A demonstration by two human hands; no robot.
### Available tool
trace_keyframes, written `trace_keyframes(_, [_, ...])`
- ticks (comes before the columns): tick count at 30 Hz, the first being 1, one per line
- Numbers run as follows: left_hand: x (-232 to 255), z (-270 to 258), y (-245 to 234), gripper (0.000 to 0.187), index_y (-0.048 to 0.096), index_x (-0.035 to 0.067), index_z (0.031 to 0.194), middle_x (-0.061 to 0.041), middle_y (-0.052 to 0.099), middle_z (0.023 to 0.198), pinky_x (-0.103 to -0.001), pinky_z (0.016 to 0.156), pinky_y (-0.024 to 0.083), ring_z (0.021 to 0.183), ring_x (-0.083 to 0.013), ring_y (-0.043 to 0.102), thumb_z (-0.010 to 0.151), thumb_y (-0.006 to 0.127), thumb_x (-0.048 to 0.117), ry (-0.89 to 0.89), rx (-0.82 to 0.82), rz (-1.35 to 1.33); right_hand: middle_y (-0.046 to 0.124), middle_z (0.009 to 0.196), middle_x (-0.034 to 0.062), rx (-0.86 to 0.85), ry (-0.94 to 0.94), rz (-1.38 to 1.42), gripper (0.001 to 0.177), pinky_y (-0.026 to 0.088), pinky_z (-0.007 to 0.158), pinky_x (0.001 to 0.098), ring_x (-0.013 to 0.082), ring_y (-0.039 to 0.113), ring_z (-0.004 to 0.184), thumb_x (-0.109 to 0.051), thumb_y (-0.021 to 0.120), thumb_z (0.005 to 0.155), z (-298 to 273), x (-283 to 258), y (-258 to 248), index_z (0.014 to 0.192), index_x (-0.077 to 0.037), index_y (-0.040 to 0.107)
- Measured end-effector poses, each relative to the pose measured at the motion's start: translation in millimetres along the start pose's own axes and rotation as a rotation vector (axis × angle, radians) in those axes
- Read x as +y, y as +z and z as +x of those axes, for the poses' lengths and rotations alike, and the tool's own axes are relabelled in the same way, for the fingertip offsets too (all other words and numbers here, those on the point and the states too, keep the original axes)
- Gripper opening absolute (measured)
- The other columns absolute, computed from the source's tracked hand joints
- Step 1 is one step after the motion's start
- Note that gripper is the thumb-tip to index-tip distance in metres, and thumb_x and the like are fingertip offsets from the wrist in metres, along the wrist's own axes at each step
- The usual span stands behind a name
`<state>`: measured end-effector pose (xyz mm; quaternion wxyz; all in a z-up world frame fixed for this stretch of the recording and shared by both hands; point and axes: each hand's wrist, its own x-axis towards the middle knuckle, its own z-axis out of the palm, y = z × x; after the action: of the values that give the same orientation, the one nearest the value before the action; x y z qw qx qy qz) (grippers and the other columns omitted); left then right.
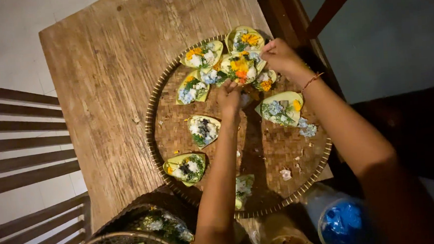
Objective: The recorder is sorting and arranging small traditional Thai or Southeast Asian floral/leaf offerings from one tray to another.
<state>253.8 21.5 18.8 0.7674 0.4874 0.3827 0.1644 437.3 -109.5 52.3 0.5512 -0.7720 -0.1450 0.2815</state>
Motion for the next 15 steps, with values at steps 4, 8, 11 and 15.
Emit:
trace_keyframes(4, [21.7,-15.4,1.9,0.047,0.055,-0.004,0.138,-0.012,0.069,0.122,-0.028,0.085,0.054,0.102,-0.0171,0.066,0.094,0.066,0.005,0.040,0.009,-0.032,0.067,0.111,0.0108,-0.095,0.217,0.152,0.022,0.064,0.086,0.0329,0.0168,0.072,0.094,-0.014,0.061,0.101,-23.1,-41.6,-5.5,0.118,0.000,0.059])
trace_keyframes(8, [36.6,-26.2,3.0,0.043,0.056,-0.003,0.136,-0.012,0.069,0.117,-0.028,0.078,0.053,0.091,-0.0160,0.063,0.095,0.061,0.005,-0.004,-0.009,-0.030,0.063,0.116,0.0071,-0.101,0.325,0.396,0.022,0.062,0.087,0.0341,0.0174,0.068,0.097,-0.006,0.059,0.100,-28.8,-37.1,-13.0,0.121,-0.001,0.062])
trace_keyframes(11, [29.5,-22.0,0.0,0.040,0.054,-0.003,0.134,-0.011,0.069,0.111,-0.027,0.073,0.050,0.084,-0.0146,0.058,0.096,0.061,0.004,0.080,-0.066,-0.209,0.062,0.114,0.0058,-0.110,0.294,0.471,0.023,0.061,0.088,0.0352,0.0187,0.066,0.101,-0.003,0.060,0.098,-25.7,-27.3,-13.9,0.121,-0.001,0.062])
trace_keyframes(15, [58.3,-43.5,3.3,0.035,0.053,0.001,0.129,-0.004,0.067,0.104,-0.024,0.076,0.053,0.087,-0.0104,0.064,0.096,0.061,0.008,-0.024,-0.010,-0.231,0.064,0.113,0.0051,-0.071,0.291,0.526,0.025,0.059,0.091,0.0367,0.0191,0.067,0.102,-0.004,0.060,0.098,-36.1,-44.1,-7.8,0.122,-0.004,0.061])
